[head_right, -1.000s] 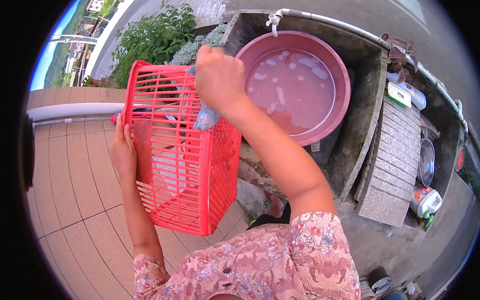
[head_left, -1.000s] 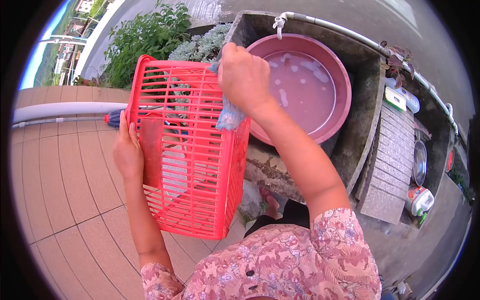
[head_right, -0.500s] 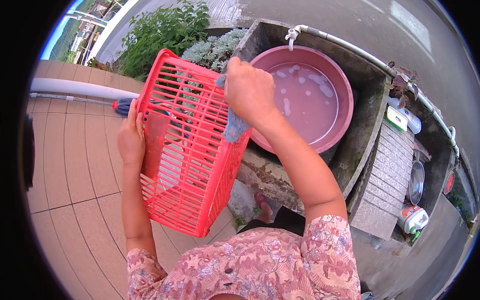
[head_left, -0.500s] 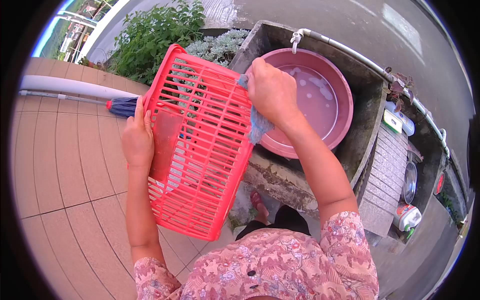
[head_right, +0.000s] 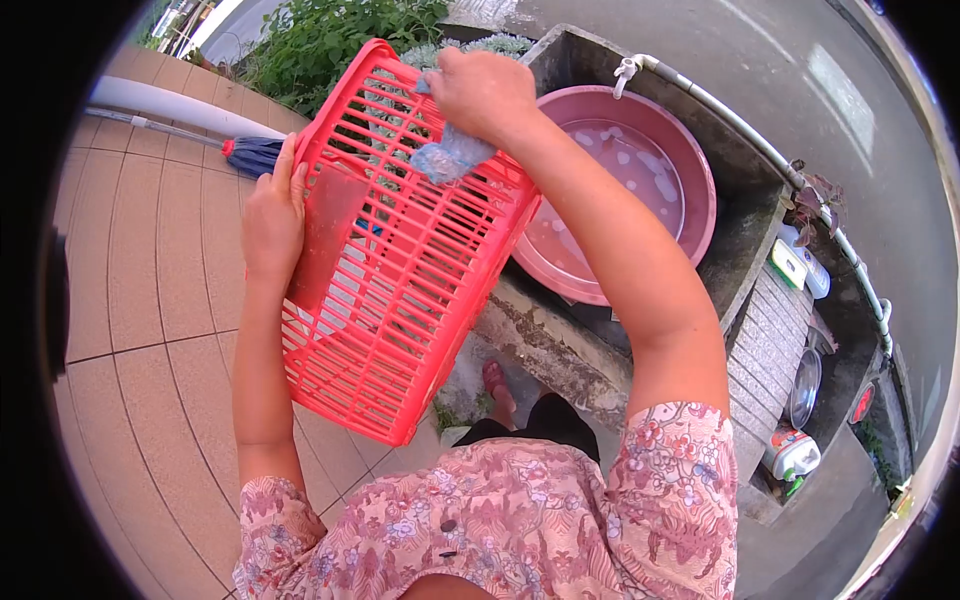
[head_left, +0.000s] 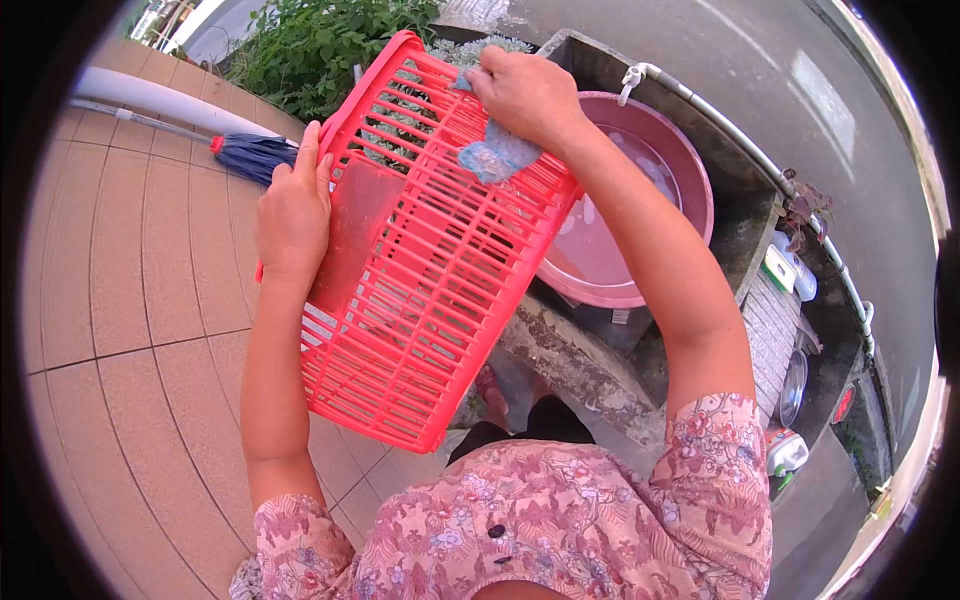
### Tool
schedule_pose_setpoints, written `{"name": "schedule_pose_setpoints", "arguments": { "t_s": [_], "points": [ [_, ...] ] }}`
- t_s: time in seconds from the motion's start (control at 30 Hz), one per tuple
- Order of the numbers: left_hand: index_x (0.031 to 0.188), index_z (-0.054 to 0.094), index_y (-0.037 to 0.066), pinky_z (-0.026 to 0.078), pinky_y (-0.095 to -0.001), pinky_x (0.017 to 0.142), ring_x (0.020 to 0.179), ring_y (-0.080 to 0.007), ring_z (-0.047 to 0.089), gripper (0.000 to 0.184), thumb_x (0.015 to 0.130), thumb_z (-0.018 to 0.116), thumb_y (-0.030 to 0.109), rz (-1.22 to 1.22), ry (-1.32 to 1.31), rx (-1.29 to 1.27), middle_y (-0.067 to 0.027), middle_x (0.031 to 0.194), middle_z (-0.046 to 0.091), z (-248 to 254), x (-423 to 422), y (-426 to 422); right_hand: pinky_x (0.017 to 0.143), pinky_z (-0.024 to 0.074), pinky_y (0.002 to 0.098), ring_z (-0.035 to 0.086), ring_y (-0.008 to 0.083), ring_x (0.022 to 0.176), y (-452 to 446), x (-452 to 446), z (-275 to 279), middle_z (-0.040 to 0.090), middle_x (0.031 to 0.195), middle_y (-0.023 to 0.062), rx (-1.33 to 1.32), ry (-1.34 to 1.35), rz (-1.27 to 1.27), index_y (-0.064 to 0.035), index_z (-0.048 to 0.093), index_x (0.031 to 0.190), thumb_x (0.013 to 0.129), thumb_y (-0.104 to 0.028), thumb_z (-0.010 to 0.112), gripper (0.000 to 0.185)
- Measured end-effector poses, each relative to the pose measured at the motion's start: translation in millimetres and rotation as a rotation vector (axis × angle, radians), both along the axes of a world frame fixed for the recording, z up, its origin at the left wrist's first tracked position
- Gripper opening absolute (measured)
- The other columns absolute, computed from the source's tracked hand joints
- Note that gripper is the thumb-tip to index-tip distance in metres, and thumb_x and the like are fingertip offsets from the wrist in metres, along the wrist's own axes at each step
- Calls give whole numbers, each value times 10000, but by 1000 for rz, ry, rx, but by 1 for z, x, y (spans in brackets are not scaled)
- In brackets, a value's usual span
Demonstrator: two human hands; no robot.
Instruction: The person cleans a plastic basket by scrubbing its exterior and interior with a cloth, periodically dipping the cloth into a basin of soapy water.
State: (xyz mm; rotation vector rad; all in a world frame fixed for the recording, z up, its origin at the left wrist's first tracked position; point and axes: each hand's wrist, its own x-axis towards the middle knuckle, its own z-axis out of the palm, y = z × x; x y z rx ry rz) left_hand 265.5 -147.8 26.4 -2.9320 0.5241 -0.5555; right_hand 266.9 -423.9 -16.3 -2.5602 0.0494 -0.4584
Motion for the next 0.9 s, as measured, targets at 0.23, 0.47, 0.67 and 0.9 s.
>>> {"name": "schedule_pose_setpoints", "arguments": {
  "t_s": [0.23,0.47,0.67,0.9],
  "points": [
    [1397,464,269,544,-479,613,706,-378,668,422,996,436,394,15,23,9,-190,835,633,-1,3,-3,583,518,443,651,342,738,-26,-96,-36,617,858,145,-139,-171,-221,-60,557,871,902,-274,589,218],
    [1384,469,270,545,-481,661,774,-381,672,417,1001,406,423,24,23,9,-193,890,652,0,4,-4,471,408,387,502,268,569,99,-188,-40,432,683,85,91,-494,-22,-83,490,718,770,-139,694,219],
    [1387,465,276,544,-480,703,816,-392,670,416,1000,406,416,19,36,-32,-207,905,652,0,0,0,458,361,290,484,158,578,167,-268,-33,400,664,15,27,-433,434,-101,531,755,683,-175,615,133],
    [1400,439,276,533,-490,710,832,-389,661,431,999,402,429,-12,48,-75,-207,921,657,-3,3,1,517,469,400,586,303,644,84,-179,-23,511,733,94,-52,-319,-33,-74,509,760,849,-173,644,190]
  ]
}}
